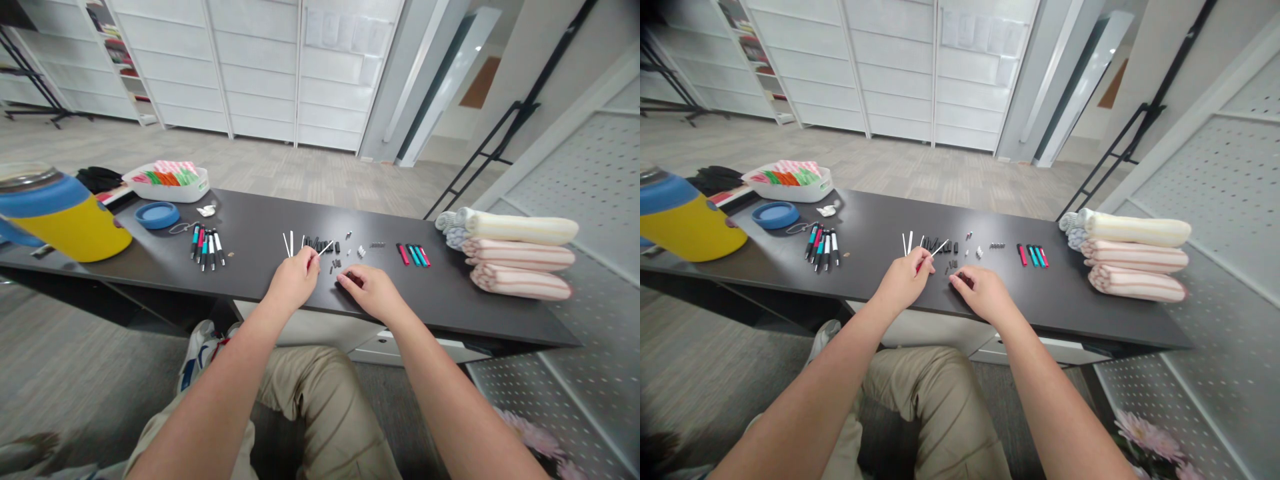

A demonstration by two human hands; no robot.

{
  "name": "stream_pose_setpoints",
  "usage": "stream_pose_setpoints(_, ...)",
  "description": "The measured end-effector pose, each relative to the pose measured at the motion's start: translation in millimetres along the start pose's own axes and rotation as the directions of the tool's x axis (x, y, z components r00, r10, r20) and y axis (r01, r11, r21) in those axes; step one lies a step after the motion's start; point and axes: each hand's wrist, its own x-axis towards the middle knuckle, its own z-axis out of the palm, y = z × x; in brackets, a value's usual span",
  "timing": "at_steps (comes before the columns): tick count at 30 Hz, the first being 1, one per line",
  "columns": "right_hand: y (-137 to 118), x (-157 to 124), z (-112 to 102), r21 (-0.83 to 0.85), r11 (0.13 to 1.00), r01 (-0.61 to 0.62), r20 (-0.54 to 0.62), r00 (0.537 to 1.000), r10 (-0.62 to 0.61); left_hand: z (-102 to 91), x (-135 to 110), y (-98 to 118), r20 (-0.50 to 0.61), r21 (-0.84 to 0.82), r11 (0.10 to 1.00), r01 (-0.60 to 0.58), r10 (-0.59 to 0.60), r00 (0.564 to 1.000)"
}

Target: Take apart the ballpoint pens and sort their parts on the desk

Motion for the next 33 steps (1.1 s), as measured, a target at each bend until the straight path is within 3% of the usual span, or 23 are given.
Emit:
stream_pose_setpoints(9, 6, 0, -2, 0.081, 0.997, 0.015, -0.098, 0.995, -0.007, 0.0, -2, 2, 0.022, 0.038, 0.998, -0.052, 0.051, 0.998)
stream_pose_setpoints(16, 16, -4, -2, 0.301, 0.945, -0.124, -0.136, 0.976, 0.171, 0.6, -5, 5, 0.093, 0.114, 0.968, -0.222, 0.212, 0.973)
stream_pose_setpoints(23, 20, -1, -1, 0.413, 0.895, -0.171, -0.093, 0.969, 0.228, 3.8, -4, 2, 0.164, 0.139, 0.928, -0.346, 0.323, 0.932)
stream_pose_setpoints(29, 25, -1, 0, 0.425, 0.881, -0.21, -0.134, 0.947, 0.291, 3.3, -4, 2, 0.181, 0.115, 0.927, -0.357, 0.333, 0.925)
stream_pose_setpoints(33, 29, -2, 1, 0.527, 0.827, -0.195, -0.24, 0.9, 0.365, -0.4, -3, 3, 0.131, 0.052, 0.96, -0.276, 0.267, 0.955)
